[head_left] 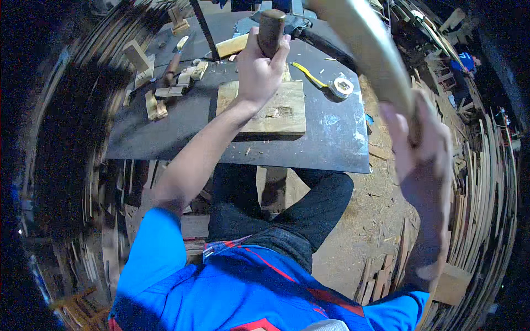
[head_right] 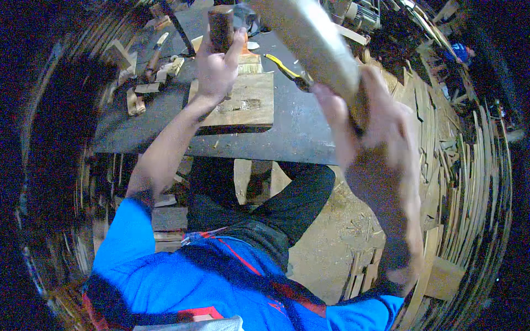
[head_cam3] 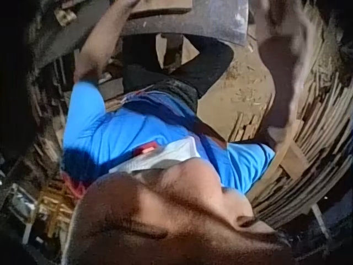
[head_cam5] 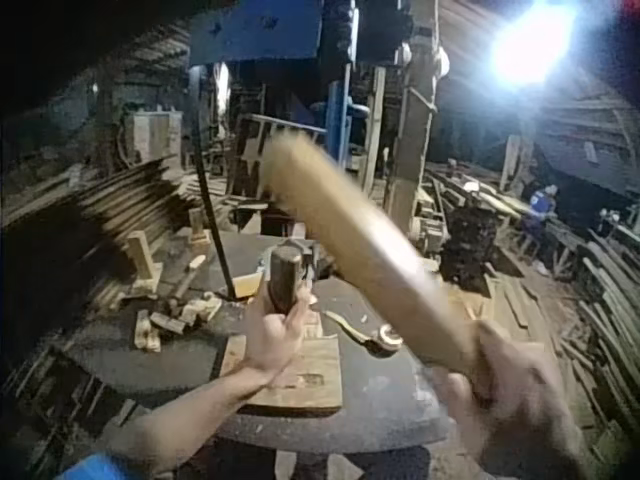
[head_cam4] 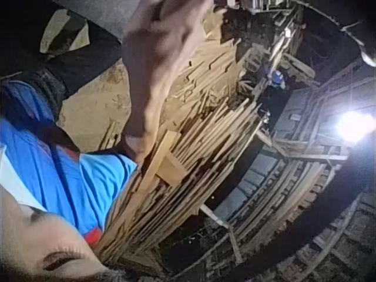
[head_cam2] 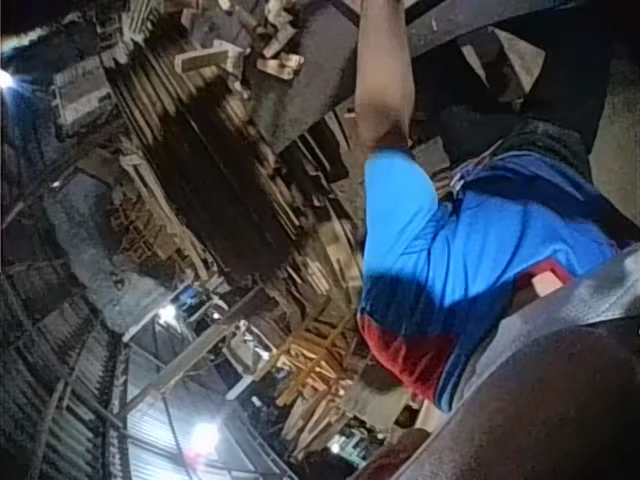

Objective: Use a chisel and a wooden mallet to carve out a mortise or joint in a wooden block.

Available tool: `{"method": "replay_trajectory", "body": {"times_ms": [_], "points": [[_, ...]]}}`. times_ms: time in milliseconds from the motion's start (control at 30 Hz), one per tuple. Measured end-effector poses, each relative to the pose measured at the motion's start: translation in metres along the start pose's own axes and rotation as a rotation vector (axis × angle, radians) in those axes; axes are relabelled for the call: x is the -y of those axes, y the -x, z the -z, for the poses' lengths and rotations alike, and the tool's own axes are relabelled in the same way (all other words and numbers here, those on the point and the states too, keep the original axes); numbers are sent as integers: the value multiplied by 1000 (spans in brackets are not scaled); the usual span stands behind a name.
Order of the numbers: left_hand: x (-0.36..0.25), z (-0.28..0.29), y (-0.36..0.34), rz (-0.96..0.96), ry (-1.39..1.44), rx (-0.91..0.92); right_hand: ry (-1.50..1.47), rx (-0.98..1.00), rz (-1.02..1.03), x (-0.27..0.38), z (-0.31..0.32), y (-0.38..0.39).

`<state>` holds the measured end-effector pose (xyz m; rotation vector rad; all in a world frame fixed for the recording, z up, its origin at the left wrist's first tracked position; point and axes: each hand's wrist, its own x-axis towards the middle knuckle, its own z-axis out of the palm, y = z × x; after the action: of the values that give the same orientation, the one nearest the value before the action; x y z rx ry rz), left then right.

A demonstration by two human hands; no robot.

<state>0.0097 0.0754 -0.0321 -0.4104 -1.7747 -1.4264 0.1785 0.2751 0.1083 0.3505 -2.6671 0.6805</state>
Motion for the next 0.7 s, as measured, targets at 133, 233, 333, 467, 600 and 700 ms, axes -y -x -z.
{"method": "replay_trajectory", "body": {"times_ms": [133,233,333,467,600,700], "points": [[5,-3,-5,-21,-29,-23,45,-192,-25,1,19,-6],[3,-4,-4,49,134,-33,-181,-292,188,-13,3,-9],[7,0,-4,41,89,-37,15,-20,19,-14,-23,-6],[12,-2,-3,43,75,-53,-50,114,-24,-17,-28,0],[3,0,1,51,73,25,-70,-43,10,-4,-8,-2],[14,-3,1,40,206,-14,-115,-141,-116,18,16,-7]]}}
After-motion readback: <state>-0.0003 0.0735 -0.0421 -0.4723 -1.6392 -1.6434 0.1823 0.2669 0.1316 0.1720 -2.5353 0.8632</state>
